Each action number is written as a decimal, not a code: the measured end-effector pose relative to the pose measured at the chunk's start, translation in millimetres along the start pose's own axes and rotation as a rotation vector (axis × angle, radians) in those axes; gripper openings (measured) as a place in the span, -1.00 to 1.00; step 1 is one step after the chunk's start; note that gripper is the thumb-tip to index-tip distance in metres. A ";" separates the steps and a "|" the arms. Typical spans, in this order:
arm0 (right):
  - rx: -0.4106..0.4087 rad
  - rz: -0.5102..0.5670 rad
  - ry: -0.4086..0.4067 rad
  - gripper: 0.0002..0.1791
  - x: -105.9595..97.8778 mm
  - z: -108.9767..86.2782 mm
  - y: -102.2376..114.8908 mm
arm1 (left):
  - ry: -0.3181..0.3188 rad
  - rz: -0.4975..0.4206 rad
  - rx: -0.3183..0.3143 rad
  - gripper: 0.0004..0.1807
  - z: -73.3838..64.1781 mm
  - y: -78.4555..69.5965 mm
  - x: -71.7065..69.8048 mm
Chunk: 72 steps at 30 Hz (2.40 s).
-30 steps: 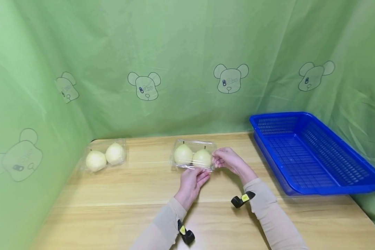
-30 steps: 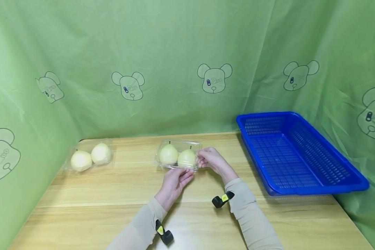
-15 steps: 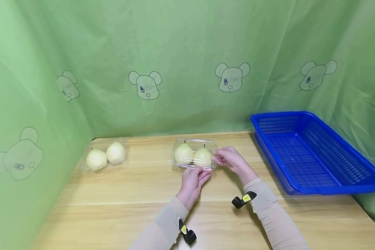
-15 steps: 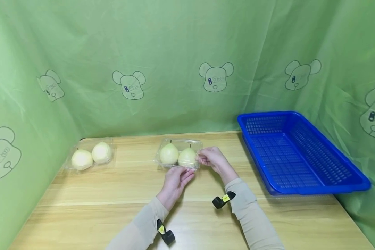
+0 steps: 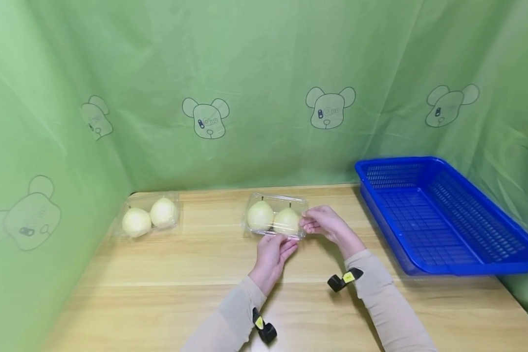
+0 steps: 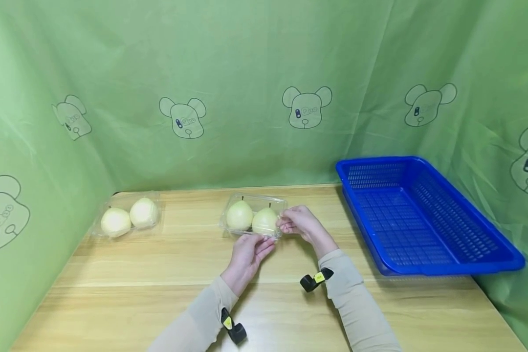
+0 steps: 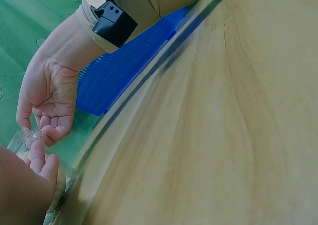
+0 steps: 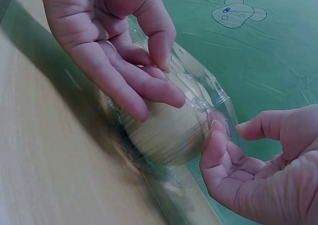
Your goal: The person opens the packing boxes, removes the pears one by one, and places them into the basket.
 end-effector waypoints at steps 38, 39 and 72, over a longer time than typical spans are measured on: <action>0.053 0.074 0.024 -0.55 -3.2 -0.3 5.5 | -0.058 0.006 -0.025 -0.91 -2.7 -3.6 -8.4; 0.051 0.073 0.026 -0.55 -3.5 -0.2 5.5 | -0.068 0.010 -0.016 -0.89 -2.7 -4.5 -10.3; -0.280 -0.981 -0.060 0.13 36.7 -36.3 28.3 | -0.143 -0.012 0.070 -0.86 4.3 -8.5 -33.4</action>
Point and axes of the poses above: each hand's wrist, its own z-axis towards the middle knuckle, its own x-axis out of the palm, y = z × x, the point moved 5 cm from there along z, towards the middle knuckle, and after that the axes turned 13 degrees about z, right-handed, at the moved point
